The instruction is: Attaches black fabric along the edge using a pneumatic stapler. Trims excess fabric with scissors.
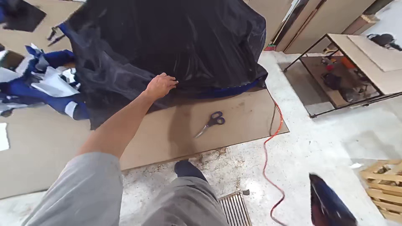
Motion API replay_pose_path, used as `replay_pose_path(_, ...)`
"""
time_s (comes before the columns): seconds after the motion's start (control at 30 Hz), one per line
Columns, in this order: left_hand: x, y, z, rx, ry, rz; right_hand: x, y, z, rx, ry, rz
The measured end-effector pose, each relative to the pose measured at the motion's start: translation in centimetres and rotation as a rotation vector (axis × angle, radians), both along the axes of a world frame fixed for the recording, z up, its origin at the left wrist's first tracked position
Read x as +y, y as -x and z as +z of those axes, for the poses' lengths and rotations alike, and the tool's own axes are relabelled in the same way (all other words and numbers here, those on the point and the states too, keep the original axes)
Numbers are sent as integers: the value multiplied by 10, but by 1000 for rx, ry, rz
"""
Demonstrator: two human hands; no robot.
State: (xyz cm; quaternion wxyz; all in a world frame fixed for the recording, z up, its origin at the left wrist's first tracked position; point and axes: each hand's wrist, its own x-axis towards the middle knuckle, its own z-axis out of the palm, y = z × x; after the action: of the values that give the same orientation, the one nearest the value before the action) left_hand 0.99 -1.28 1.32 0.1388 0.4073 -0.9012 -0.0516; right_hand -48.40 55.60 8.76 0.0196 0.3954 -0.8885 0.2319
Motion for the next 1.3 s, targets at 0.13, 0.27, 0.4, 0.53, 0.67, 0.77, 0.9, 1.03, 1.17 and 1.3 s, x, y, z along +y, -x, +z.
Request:
replay_pose_path(0.13, -4, -2, 39, -98, -18, 40, -181, -19, -28, -184, -94, 288)
replay_pose_path(0.27, -12, 0, 63, 11, 225, -111, -309, -67, -84, -25, -268, 228)
replay_pose_path(0.4, -7, -11, 55, 66, 361, -231, -345, -103, -121, -12, -358, 144)
replay_pose_path(0.53, -5, -31, 13, 30, 315, -366, -335, -133, -125, 72, -336, 81)
replay_pose_path(0.67, -13, -38, -12, 63, 291, -515, -338, -199, -78, 126, -215, 150)
replay_pose_path(0.77, -23, -39, -20, 121, 305, -571, -371, -249, -62, 188, -50, 336)
replay_pose_path(0.9, -20, -42, -20, 159, 354, -578, -431, -278, -82, 233, 169, 518)
replay_pose_path(1.03, -19, -43, -6, 152, 392, -551, -484, -269, -101, 240, 283, 663)
replay_pose_path(1.17, -23, -40, 20, 145, 400, -557, -506, -248, -99, 256, 266, 808)
replay_pose_path(1.3, -27, -38, 29, 136, 441, -574, -514, -242, -101, 325, 398, 802)
